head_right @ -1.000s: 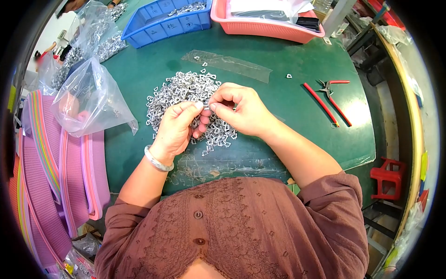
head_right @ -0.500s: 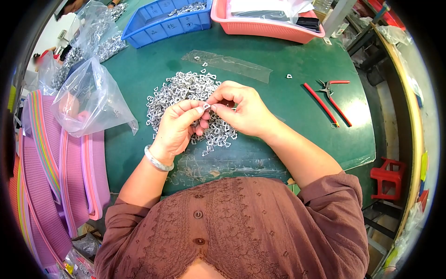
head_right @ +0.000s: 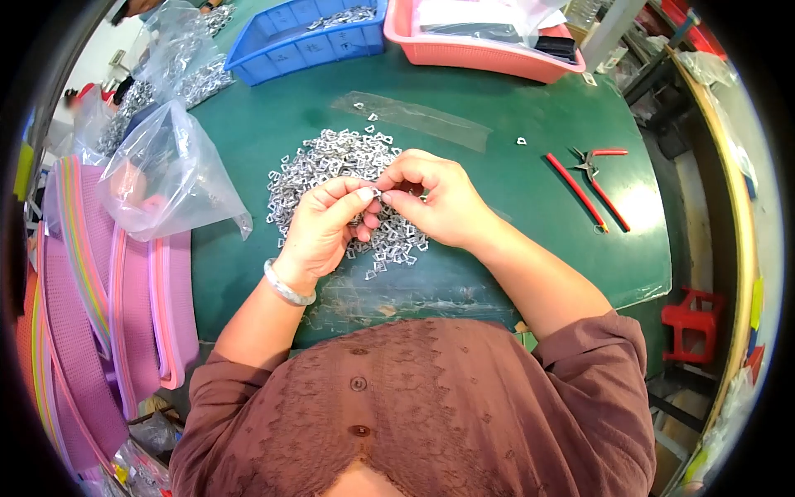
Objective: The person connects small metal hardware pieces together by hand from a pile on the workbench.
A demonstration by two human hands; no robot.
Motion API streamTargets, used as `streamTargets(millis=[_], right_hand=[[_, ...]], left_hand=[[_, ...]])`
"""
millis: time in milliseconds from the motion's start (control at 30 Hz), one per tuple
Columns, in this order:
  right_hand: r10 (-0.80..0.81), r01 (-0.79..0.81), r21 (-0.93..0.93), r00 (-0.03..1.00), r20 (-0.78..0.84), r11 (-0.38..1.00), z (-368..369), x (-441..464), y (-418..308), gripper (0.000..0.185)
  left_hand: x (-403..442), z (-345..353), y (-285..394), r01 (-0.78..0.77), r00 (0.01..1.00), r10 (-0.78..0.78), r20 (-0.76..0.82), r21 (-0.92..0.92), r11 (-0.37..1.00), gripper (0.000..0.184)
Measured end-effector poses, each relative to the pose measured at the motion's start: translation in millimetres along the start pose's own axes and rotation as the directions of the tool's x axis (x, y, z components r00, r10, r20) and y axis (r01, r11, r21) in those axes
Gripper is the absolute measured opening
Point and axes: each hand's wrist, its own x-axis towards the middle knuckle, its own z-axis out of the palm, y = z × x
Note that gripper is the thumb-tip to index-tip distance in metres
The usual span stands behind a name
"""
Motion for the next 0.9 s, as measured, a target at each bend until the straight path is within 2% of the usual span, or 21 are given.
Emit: streamTargets(millis=[167, 267, 400, 467, 533, 700, 800, 833, 900], right_hand=[[-0.033, 0.032, -0.032, 0.999, -0.038, 0.999, -1.1, 0.1, 7.7, 0.008], [-0.049, 0.039, -0.106, 0.994, -0.097, 0.994, -2.7, 2.8, 15.8, 0.007], [0.006, -0.024, -0.168, 0.994, -0.107, 0.986, -3.2, 2.1, 23.6, 0.006], [0.006, -0.026, -0.186, 0.994, -0.108, 0.982, -2.0, 1.8, 28.3, 0.007], [-0.028, 0.007, -0.208, 0.995, -0.099, 0.978, 0.0, 1.4, 33.7, 0.008], [-0.129, 0.111, -0.292, 0.991, -0.042, 0.95, 2.7, 0.4, 31.8, 0.011], [-0.272, 0.249, -0.378, 0.962, -0.007, 0.892, 4.4, -0.1, 30.1, 0.014], [-0.242, 0.231, -0.381, 0.97, 0.018, 0.895, 4.5, -1.4, 27.1, 0.017], [-0.28, 0.276, -0.409, 0.959, 0.051, 0.87, 5.3, -2.5, 24.6, 0.018]], left_hand=[[-1.0, -1.9, 12.3, 0.013, 1.0, -0.012, 0.015, -0.132, 0.991, 0.009], [-2.8, -11.7, 22.4, -0.047, 0.999, 0.053, 0.013, -0.295, 0.954, 0.011], [-16.9, -30.9, 54.2, -0.171, 0.985, 0.154, -0.076, -0.315, 0.934, 0.018], [-27.5, -46.2, 75.4, -0.28, 0.958, 0.256, -0.129, -0.239, 0.93, 0.019], [-40.2, -65.6, 98.8, -0.359, 0.933, 0.347, -0.097, -0.174, 0.917, 0.019], [-63.0, -89.3, 139.9, -0.53, 0.753, 0.577, -0.315, 0.23, 0.817, 0.017], [-62.8, -99.7, 148.2, -0.484, 0.681, 0.636, -0.363, 0.428, 0.763, 0.017], [-61.8, -97.5, 149.9, -0.442, 0.669, 0.651, -0.358, 0.512, 0.736, 0.016], [-55.7, -101.1, 155.2, -0.312, 0.634, 0.688, -0.354, 0.697, 0.646, 0.017]])
